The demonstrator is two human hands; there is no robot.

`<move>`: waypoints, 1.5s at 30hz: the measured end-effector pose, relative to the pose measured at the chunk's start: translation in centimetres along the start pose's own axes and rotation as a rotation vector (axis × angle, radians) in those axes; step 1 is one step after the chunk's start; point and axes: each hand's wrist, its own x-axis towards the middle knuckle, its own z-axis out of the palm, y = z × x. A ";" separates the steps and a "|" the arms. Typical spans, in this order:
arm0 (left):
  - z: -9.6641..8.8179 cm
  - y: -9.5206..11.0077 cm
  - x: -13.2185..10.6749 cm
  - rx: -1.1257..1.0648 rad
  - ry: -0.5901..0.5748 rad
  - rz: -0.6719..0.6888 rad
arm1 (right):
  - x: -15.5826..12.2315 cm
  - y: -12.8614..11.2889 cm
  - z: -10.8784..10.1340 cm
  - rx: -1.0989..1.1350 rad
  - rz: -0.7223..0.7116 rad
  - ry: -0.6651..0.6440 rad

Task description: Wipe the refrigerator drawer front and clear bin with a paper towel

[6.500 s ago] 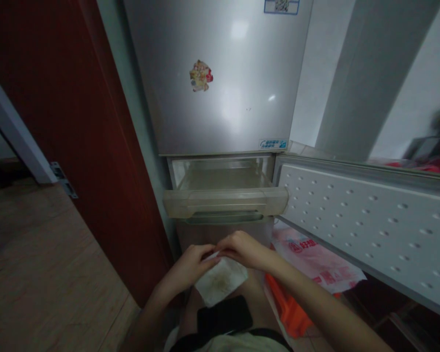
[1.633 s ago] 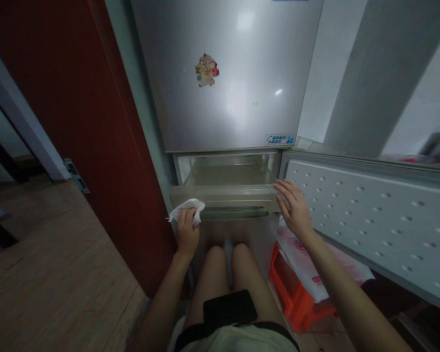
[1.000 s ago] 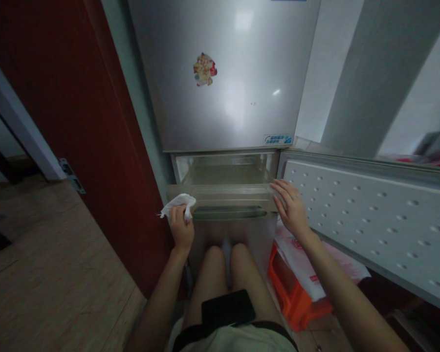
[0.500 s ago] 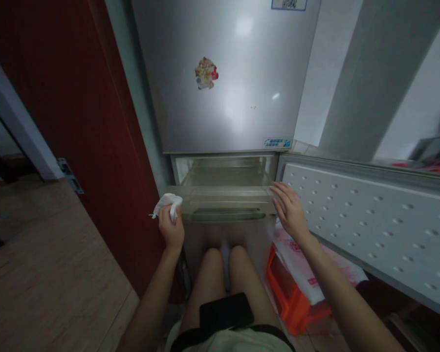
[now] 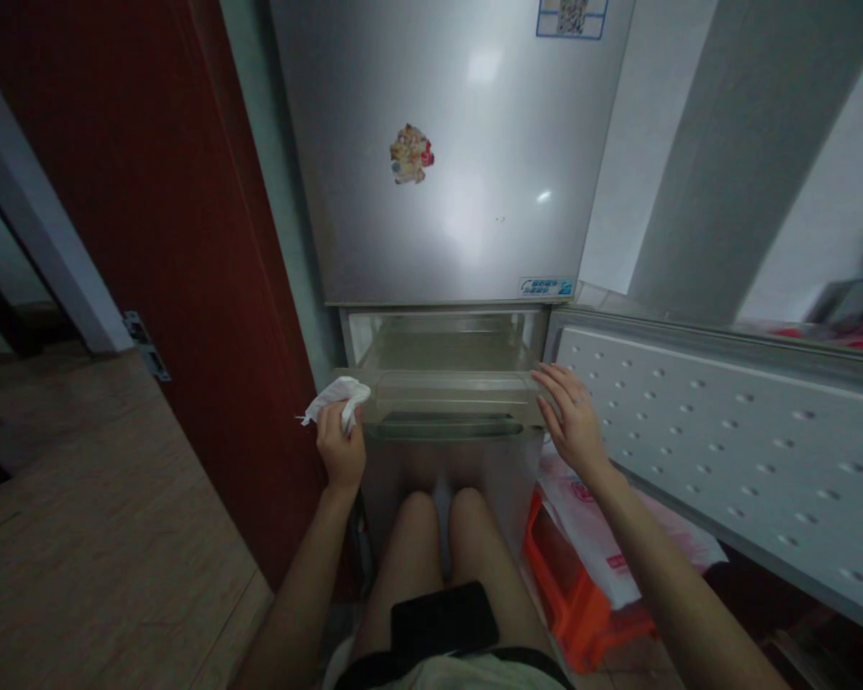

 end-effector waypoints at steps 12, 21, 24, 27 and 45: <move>0.4 1.0 -3.1 -0.058 -0.162 0.068 | 0.0 0.0 0.1 0.017 0.038 -0.013; -0.3 0.4 0.8 -0.010 -0.046 0.011 | -0.1 0.0 0.3 0.018 0.036 -0.007; 0.0 0.2 -1.7 -0.034 -0.116 0.067 | -0.1 0.0 0.4 0.017 0.037 0.002; 0.1 -0.2 -3.6 -0.043 -0.157 0.091 | -0.1 -0.1 0.3 0.022 0.039 -0.006; 0.0 -1.0 -3.8 -0.031 -0.193 0.148 | -0.1 0.1 0.2 0.010 0.018 0.001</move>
